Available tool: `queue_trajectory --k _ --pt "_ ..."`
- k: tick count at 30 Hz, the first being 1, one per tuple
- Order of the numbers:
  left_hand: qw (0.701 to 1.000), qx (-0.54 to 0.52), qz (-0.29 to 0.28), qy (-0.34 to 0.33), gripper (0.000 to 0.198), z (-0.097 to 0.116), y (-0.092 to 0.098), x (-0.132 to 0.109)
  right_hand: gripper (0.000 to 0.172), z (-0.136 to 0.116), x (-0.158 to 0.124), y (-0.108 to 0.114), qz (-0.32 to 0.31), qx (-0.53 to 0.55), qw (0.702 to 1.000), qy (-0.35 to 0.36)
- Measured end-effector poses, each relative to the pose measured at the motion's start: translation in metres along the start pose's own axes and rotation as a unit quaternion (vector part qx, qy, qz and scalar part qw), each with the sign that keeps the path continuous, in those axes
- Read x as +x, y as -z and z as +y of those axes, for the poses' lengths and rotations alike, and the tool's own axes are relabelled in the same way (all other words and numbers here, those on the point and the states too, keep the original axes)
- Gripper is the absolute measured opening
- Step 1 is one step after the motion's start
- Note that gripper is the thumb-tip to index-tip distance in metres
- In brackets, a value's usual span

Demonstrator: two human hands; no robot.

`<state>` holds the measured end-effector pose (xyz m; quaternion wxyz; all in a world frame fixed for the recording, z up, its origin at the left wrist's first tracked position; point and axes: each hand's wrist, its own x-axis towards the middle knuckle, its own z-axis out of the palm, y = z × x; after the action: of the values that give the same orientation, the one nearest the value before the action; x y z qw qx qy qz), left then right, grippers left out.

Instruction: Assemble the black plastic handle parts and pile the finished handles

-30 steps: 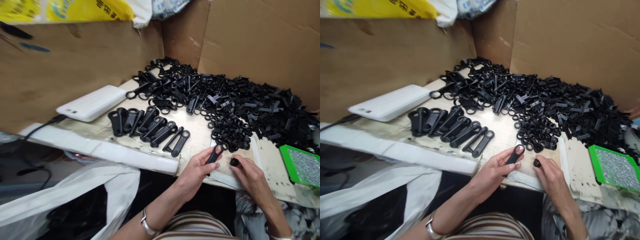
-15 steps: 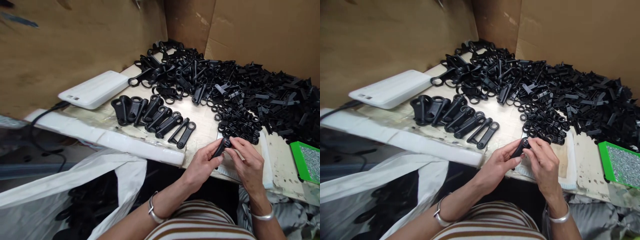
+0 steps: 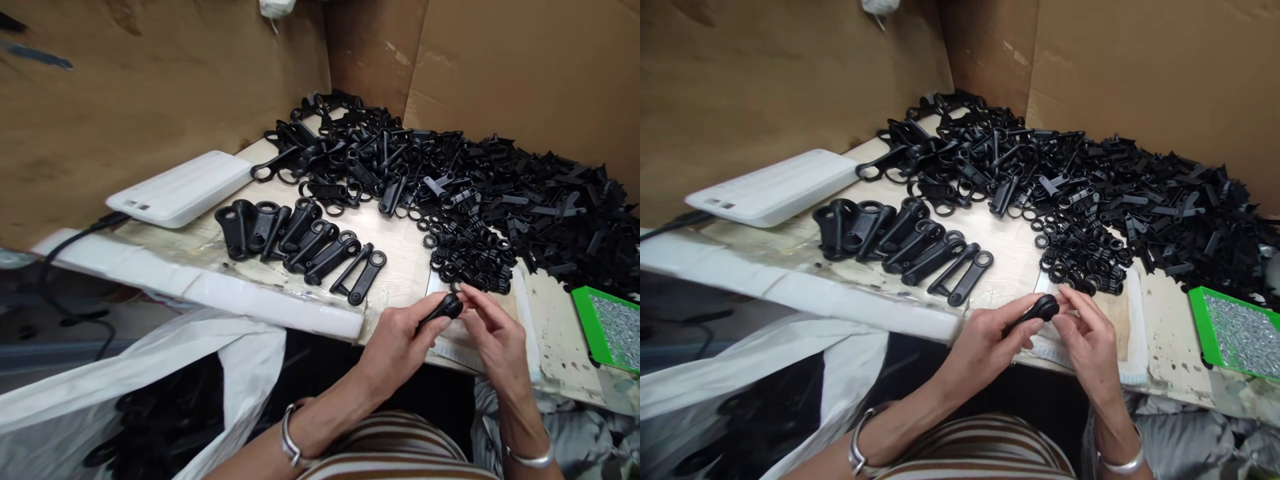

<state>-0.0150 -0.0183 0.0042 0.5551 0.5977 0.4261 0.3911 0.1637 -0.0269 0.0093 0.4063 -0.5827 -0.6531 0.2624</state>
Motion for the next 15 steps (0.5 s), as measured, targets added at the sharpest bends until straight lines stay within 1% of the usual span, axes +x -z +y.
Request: queue_trajectory --k 2,4,6,8,10,12,14,15 --pt "1.0 -0.017 -0.015 -0.001 0.04 0.0 -0.002 -0.001 0.038 0.004 -0.001 0.003 -0.029 0.039 0.998 -0.036" --pt "0.999 -0.045 -0.031 0.005 0.045 -0.001 -0.004 -0.001 0.034 0.005 -0.002 0.001 -0.057 0.055 0.996 -0.05" --pt "0.996 -0.072 -0.039 0.025 0.046 -0.004 -0.007 -0.001 0.028 0.002 -0.003 -0.006 -0.049 0.044 0.996 -0.06" --pt "0.996 -0.067 -0.034 0.038 0.045 -0.004 -0.006 0.0 0.026 -0.003 -0.003 -0.015 -0.033 0.025 0.997 -0.065" --pt "1.0 -0.007 -0.018 0.017 0.041 -0.003 -0.003 0.002 0.028 -0.008 0.001 -0.02 -0.037 0.017 0.998 -0.051" --pt "0.996 0.088 0.003 -0.03 0.036 0.001 0.004 0.005 0.029 -0.01 0.012 -0.018 -0.074 0.01 0.997 -0.023" --pt "0.975 0.208 0.033 -0.068 0.033 0.005 0.011 0.009 0.031 -0.01 0.032 -0.008 -0.102 -0.017 0.995 0.01" --pt "0.958 0.273 0.043 -0.074 0.032 0.006 0.014 0.011 0.032 -0.009 0.044 -0.001 -0.095 -0.049 0.994 0.035"
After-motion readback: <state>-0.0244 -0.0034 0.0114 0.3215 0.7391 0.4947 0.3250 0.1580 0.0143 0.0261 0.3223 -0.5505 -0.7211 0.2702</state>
